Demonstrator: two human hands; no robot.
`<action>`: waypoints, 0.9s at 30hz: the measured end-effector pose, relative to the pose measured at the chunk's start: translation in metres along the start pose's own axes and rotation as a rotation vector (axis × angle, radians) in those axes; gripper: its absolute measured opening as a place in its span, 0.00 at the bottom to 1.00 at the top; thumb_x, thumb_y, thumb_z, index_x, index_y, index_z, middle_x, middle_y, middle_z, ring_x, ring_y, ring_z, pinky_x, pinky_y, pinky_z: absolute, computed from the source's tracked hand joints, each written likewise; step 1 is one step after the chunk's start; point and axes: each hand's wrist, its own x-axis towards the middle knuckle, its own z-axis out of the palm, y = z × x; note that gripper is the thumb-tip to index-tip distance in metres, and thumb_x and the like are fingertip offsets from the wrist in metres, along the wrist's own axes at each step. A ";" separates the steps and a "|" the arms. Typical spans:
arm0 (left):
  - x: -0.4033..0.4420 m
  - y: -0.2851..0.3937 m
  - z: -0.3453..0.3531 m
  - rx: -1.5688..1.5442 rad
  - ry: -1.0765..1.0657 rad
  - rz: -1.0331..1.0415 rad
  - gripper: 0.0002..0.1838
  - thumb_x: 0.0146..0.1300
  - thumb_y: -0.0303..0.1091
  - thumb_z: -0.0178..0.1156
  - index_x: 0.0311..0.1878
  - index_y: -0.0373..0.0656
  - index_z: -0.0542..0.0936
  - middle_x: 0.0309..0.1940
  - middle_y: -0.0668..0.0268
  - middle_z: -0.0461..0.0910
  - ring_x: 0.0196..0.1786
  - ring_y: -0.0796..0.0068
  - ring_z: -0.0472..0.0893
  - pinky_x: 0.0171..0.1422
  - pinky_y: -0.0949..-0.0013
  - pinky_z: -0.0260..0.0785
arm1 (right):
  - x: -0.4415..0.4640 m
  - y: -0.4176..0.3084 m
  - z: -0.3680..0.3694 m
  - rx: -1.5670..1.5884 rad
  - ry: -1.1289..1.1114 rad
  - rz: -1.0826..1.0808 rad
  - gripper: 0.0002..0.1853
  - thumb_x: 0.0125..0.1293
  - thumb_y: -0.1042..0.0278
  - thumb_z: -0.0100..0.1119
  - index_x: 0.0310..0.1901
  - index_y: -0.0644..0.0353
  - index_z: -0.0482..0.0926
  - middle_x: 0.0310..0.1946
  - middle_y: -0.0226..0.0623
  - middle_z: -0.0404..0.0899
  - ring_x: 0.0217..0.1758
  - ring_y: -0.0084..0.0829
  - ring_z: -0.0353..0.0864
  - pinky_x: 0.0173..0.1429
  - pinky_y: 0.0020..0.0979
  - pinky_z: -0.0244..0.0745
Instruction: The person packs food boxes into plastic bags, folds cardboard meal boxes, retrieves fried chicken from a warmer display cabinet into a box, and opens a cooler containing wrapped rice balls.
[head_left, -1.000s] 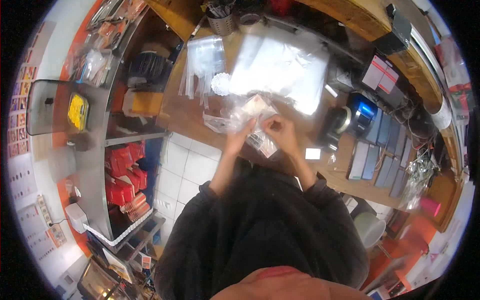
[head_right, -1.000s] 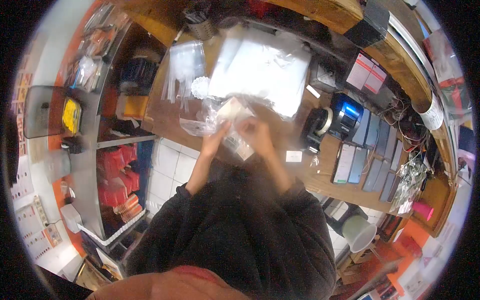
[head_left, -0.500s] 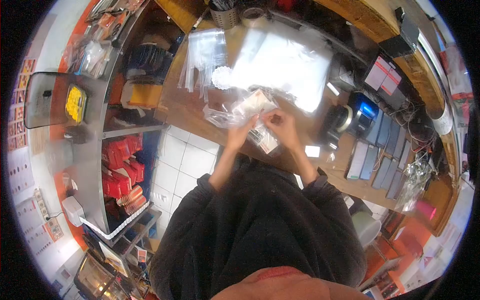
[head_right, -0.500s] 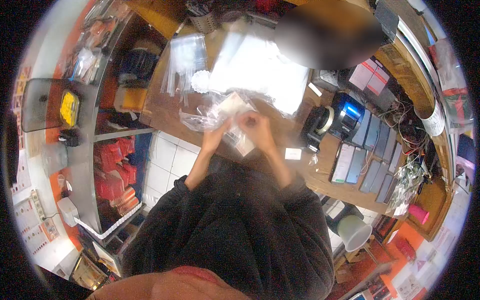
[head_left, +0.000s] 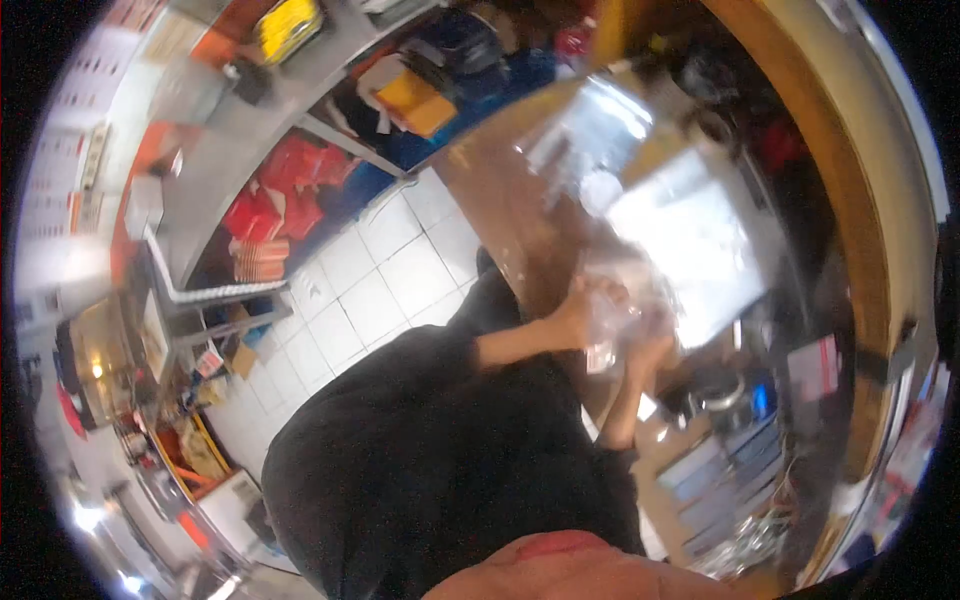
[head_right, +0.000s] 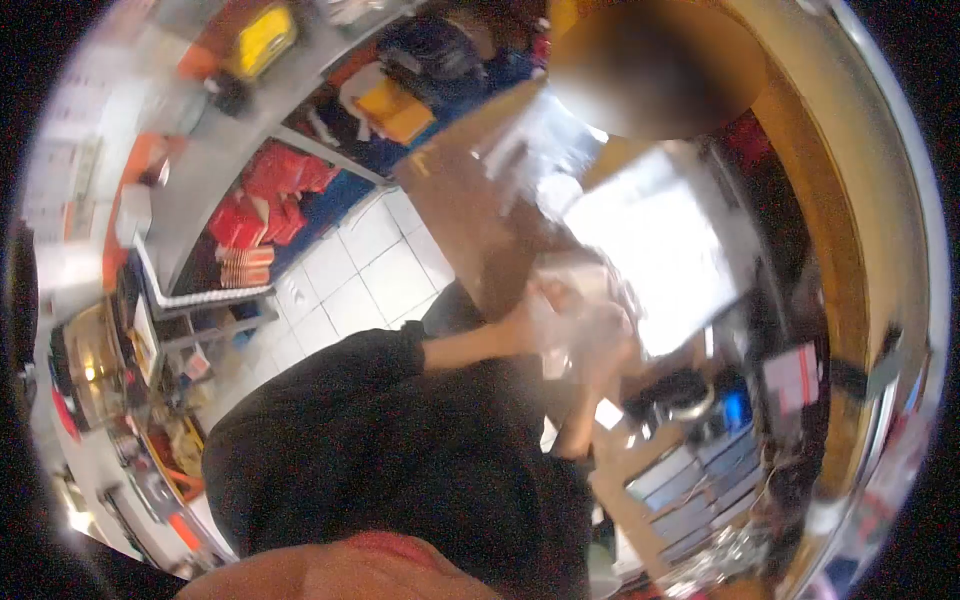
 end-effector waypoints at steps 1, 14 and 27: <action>-0.005 -0.015 0.009 -0.013 -0.069 0.031 0.12 0.52 0.38 0.55 0.39 0.43 0.77 0.35 0.65 0.74 0.42 0.63 0.73 0.46 0.51 0.60 | 0.006 0.007 0.014 0.221 0.112 0.080 0.09 0.60 0.75 0.53 0.40 0.69 0.76 0.33 0.38 0.79 0.37 0.28 0.76 0.44 0.30 0.72; 0.090 -0.065 -0.310 -0.342 0.282 -0.183 0.49 0.52 0.48 0.67 0.70 0.40 0.51 0.69 0.52 0.51 0.72 0.56 0.49 0.74 0.57 0.40 | 0.167 -0.335 -0.010 0.563 0.368 -0.436 0.06 0.65 0.72 0.56 0.39 0.64 0.77 0.31 0.30 0.76 0.33 0.19 0.73 0.39 0.21 0.70; 0.091 -0.375 -0.805 0.630 1.498 -0.661 0.32 0.43 0.30 0.70 0.54 0.41 0.69 0.48 0.56 0.71 0.52 0.56 0.73 0.56 0.57 0.65 | 0.302 -0.977 0.322 0.240 0.257 -1.832 0.08 0.55 0.75 0.59 0.39 0.61 0.76 0.40 0.43 0.72 0.44 0.44 0.72 0.48 0.40 0.68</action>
